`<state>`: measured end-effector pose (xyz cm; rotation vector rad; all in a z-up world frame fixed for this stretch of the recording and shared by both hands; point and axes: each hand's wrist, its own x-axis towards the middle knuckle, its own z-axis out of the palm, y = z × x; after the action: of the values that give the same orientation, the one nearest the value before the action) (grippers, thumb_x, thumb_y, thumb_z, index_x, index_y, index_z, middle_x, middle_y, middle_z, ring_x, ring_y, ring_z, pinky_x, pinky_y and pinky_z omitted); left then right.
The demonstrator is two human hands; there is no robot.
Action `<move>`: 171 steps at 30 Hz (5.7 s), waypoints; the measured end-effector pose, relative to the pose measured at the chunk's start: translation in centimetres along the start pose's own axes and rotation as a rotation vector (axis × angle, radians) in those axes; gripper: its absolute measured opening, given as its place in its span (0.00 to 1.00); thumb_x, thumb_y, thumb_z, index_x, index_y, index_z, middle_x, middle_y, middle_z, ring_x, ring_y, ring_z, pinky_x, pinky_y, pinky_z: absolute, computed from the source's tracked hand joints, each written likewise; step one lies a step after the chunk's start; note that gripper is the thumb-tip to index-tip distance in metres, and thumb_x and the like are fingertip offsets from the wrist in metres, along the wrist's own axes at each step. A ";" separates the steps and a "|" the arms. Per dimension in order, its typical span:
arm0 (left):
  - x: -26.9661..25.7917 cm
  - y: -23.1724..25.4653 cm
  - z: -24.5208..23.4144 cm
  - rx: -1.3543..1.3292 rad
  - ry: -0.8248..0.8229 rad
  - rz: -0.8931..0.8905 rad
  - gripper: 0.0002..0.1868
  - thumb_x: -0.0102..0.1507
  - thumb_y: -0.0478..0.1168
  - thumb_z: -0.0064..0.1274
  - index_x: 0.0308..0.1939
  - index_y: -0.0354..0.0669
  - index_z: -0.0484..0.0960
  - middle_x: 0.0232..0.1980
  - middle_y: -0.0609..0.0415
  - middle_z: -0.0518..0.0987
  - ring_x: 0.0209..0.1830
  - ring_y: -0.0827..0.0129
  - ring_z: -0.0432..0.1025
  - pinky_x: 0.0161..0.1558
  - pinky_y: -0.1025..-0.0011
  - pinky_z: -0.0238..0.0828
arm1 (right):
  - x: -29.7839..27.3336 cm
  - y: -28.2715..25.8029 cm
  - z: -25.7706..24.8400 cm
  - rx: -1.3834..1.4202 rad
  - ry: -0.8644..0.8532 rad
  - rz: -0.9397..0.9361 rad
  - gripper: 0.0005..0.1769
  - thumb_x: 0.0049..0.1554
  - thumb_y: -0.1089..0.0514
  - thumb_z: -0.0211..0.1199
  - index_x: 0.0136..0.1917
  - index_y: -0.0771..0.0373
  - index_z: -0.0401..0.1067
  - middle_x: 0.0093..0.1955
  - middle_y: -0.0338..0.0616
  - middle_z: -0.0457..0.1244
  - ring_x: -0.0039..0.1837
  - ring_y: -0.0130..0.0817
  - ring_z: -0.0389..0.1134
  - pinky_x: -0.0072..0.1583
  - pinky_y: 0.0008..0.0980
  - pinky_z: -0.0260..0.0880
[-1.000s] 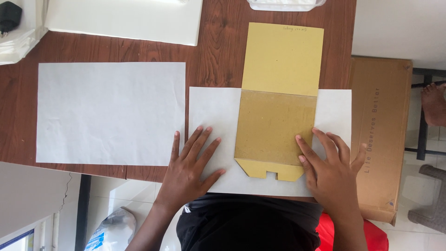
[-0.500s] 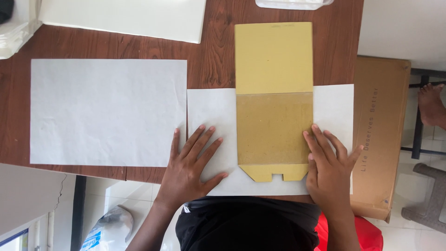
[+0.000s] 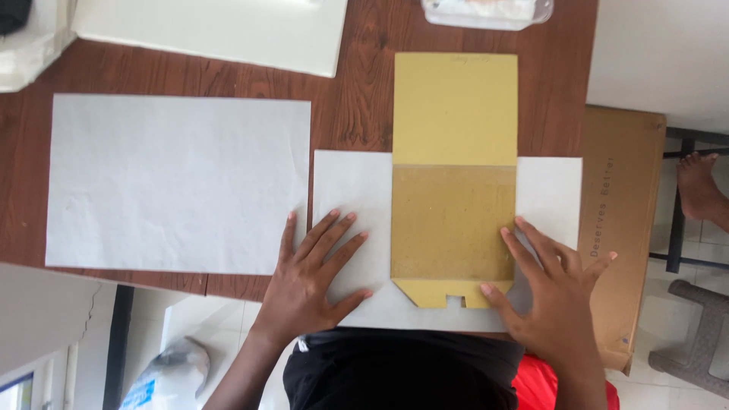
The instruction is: Assembling paper bags by folding paper around a template and applying glue with a brush.
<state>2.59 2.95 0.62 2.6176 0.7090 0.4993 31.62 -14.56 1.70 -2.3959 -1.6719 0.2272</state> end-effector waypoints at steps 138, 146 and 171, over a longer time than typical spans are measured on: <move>0.4 1.0 1.1 0.094 0.088 -0.063 0.33 0.62 0.57 0.61 0.66 0.46 0.76 0.72 0.53 0.74 0.74 0.63 0.68 0.79 0.33 0.26 | 2.1 2.5 1.8 -0.062 0.095 -0.126 0.27 0.63 0.39 0.53 0.74 0.40 0.66 0.83 0.38 0.51 0.84 0.44 0.48 0.73 0.81 0.37; -0.6 1.3 -0.1 0.093 0.057 -0.044 0.28 0.65 0.51 0.61 0.65 0.44 0.75 0.75 0.46 0.70 0.74 0.59 0.68 0.78 0.35 0.24 | 1.8 2.4 1.6 -0.029 0.046 -0.099 0.28 0.63 0.40 0.51 0.75 0.41 0.65 0.85 0.38 0.49 0.85 0.45 0.45 0.73 0.81 0.34; -7.1 7.6 2.6 -0.655 0.606 -1.320 0.19 0.59 0.48 0.63 0.40 0.45 0.69 0.40 0.52 0.82 0.27 0.62 0.82 0.29 0.70 0.79 | 0.3 1.1 0.3 0.112 0.063 -0.377 0.30 0.59 0.44 0.60 0.73 0.50 0.67 0.82 0.48 0.53 0.82 0.55 0.52 0.78 0.70 0.46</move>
<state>0.97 -7.63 0.07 0.9856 1.8049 0.8403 32.68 -14.59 1.09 -1.9411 -1.9798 0.1751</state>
